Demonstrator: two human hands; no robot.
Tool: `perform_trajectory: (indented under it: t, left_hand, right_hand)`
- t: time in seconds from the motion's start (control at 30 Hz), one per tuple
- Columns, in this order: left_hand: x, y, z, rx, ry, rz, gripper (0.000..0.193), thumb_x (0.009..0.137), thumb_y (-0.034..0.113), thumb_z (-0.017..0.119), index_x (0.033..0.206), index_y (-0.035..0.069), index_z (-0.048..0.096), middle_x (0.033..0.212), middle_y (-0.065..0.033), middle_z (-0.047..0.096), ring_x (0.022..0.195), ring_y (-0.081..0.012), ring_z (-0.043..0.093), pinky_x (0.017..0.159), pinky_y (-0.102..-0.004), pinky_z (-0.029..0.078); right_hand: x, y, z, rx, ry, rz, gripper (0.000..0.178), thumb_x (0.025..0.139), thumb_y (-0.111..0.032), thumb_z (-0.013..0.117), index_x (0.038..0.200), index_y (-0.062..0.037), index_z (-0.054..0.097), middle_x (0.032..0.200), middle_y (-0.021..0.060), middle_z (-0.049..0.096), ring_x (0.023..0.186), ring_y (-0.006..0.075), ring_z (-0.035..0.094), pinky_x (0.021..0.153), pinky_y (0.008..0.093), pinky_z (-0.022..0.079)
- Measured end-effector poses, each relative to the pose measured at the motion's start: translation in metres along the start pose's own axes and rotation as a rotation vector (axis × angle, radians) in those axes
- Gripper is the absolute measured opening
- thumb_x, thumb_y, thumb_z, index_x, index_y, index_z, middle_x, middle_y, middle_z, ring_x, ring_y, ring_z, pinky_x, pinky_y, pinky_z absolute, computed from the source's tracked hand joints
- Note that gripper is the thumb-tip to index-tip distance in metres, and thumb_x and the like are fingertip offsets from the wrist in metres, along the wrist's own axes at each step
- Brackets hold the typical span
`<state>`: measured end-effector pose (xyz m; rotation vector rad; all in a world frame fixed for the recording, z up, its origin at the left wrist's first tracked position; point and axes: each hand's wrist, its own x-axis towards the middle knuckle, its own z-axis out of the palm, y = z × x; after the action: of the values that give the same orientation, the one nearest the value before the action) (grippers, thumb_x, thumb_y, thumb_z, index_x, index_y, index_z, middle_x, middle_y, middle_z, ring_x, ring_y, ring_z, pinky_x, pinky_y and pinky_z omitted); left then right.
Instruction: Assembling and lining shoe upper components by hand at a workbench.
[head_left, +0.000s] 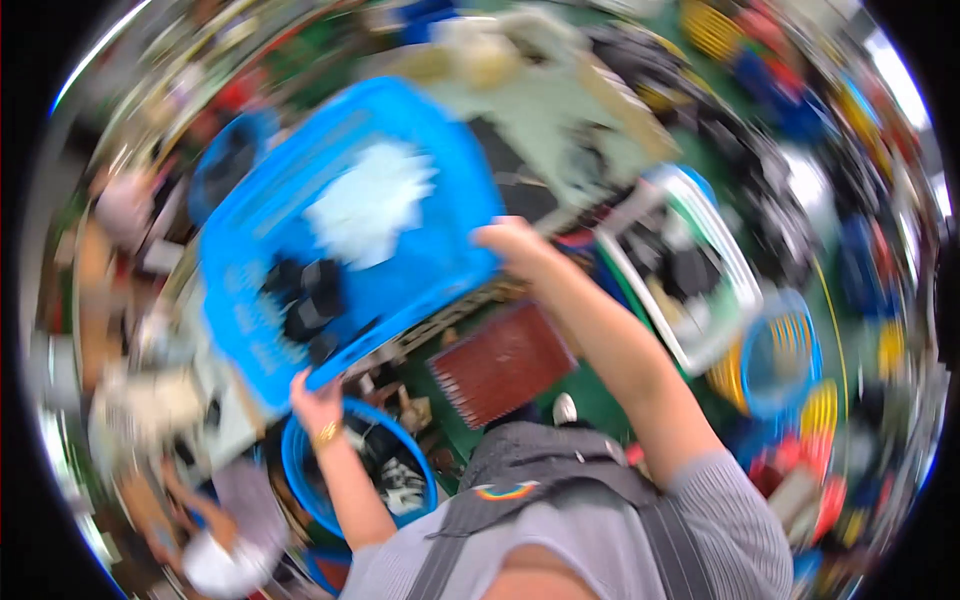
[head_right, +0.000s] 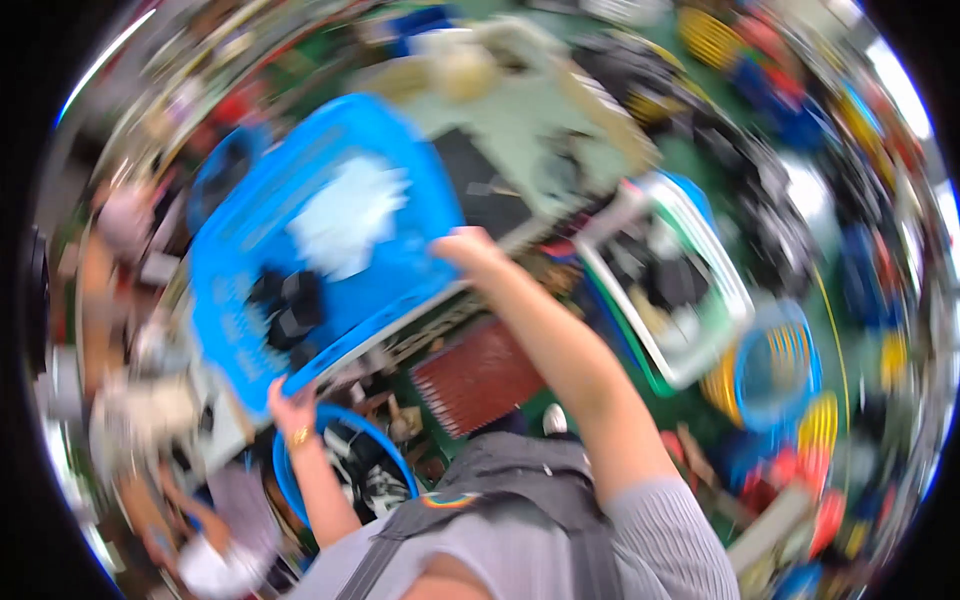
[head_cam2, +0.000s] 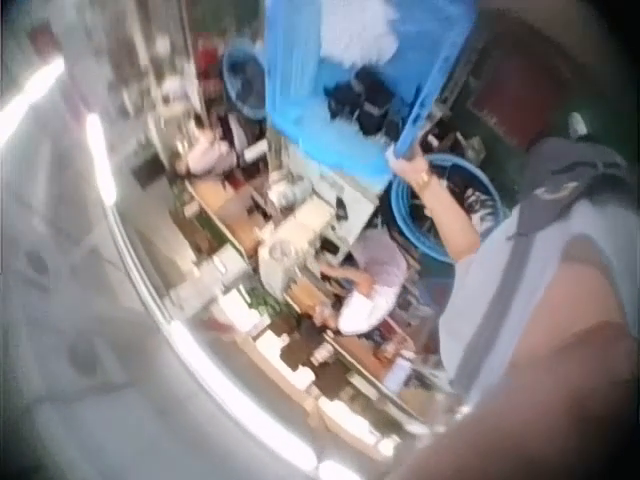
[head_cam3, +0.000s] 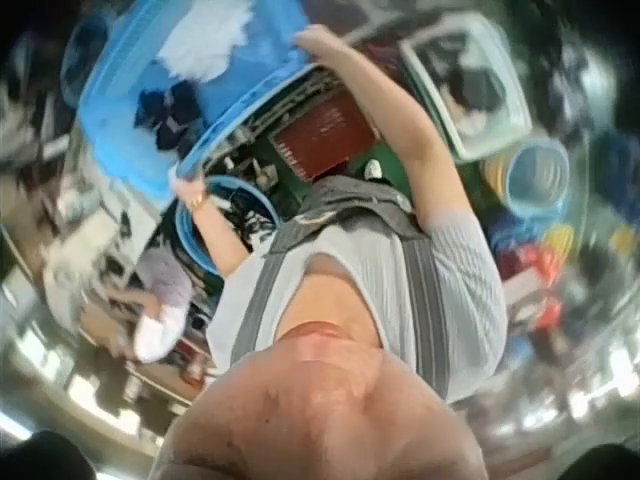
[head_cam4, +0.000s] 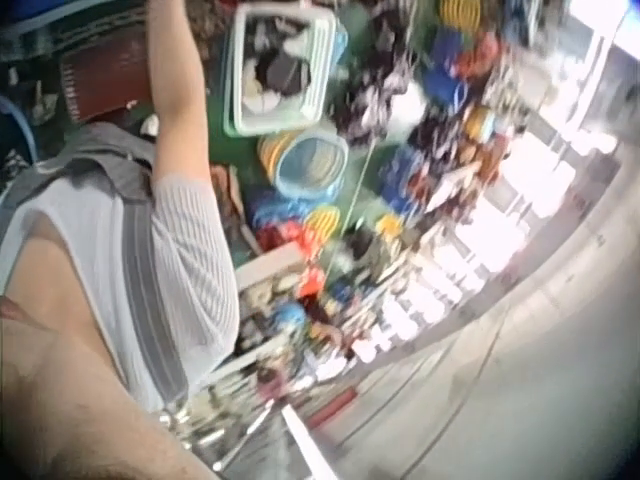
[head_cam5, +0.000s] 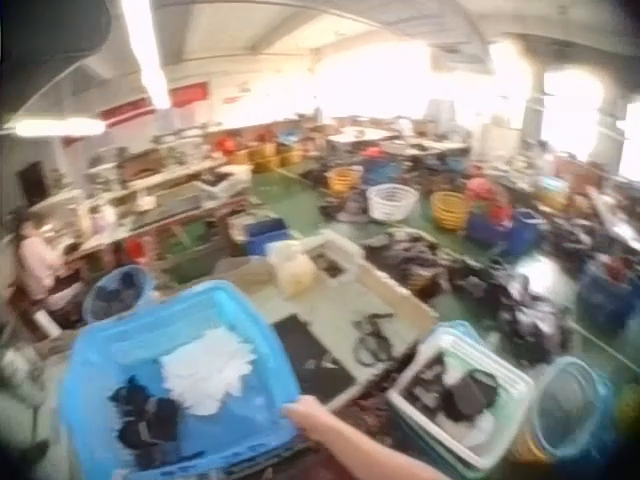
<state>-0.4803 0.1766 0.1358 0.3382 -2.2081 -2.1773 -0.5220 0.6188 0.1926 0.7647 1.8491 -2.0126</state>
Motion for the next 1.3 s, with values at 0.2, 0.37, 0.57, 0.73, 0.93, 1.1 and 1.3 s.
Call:
perform_trajectory:
  t: [0.2,0.37,0.57,0.73,0.93,1.1,1.3]
  left_hand:
    - [0.009,0.031,-0.011,-0.087,0.066,-0.054,0.029,0.076,0.013,0.061,0.1,-0.002,0.054,0.105,-0.0208,0.057,0.1,-0.0345,0.055,0.092,-0.0465,0.045]
    - [0.006,0.068,0.023,-0.446,-0.182,-0.345,0.031,0.074,0.016,0.059,0.095,-0.006,0.055,0.105,-0.0226,0.057,0.1,-0.0359,0.054,0.096,-0.0484,0.04]
    - [-0.005,0.108,0.142,-0.15,-0.503,-0.263,0.035,0.079,0.019,0.057,0.104,-0.006,0.054,0.11,-0.0212,0.055,0.104,-0.0354,0.054,0.094,-0.045,0.042]
    - [-0.111,0.132,0.281,0.03,-0.869,-0.303,0.047,0.08,0.019,0.054,0.117,-0.008,0.045,0.116,-0.0222,0.05,0.106,-0.0372,0.053,0.097,-0.0504,0.04]
    - [-0.267,0.114,0.375,0.141,-1.391,-0.43,0.057,0.078,0.014,0.056,0.128,-0.005,0.037,0.123,-0.0195,0.046,0.111,-0.0357,0.049,0.097,-0.0513,0.04]
    - [-0.402,0.048,0.426,0.34,-1.649,-0.637,0.052,0.076,0.007,0.057,0.125,0.003,0.04,0.115,-0.0143,0.048,0.1,-0.0332,0.052,0.089,-0.0489,0.046]
    - [-0.538,-0.1,0.46,0.563,-1.882,-0.709,0.034,0.077,0.003,0.056,0.111,0.007,0.05,0.104,-0.0082,0.053,0.092,-0.0263,0.053,0.079,-0.0471,0.051]
  right_hand:
    - [-0.058,0.048,0.019,0.071,0.243,-0.081,0.018,0.059,-0.01,0.062,0.07,0.0043,0.061,0.065,0.0108,0.06,0.059,0.021,0.057,0.052,0.0353,0.045]
    - [-0.178,0.094,-0.016,0.292,0.307,-0.071,0.015,0.062,-0.008,0.059,0.071,0.0032,0.061,0.07,0.0127,0.061,0.067,0.0186,0.058,0.06,0.0332,0.046]
    - [-0.295,0.182,-0.026,0.849,0.692,-0.182,0.017,0.064,-0.004,0.058,0.08,0.0009,0.061,0.071,0.0047,0.059,0.063,0.0153,0.055,0.059,0.0298,0.044]
    - [-0.395,0.269,-0.015,1.179,0.918,-0.339,0.048,0.067,-0.001,0.056,0.115,0.0007,0.054,0.1,0.0091,0.061,0.085,0.0181,0.058,0.074,0.0311,0.049]
    - [-0.482,0.347,0.043,1.66,1.217,-0.441,0.066,0.07,0.001,0.053,0.134,-0.0013,0.037,0.12,0.0182,0.052,0.097,0.0274,0.058,0.084,0.0391,0.05]
    - [-0.499,0.431,0.09,1.963,1.459,-0.571,0.067,0.069,0.006,0.051,0.134,-0.0001,0.036,0.122,0.0196,0.051,0.106,0.0316,0.055,0.088,0.0433,0.049]
    - [-0.454,0.584,0.113,2.196,1.612,-0.598,0.067,0.064,0.008,0.048,0.13,-0.0008,0.04,0.125,0.0212,0.048,0.114,0.0373,0.049,0.095,0.0512,0.044]
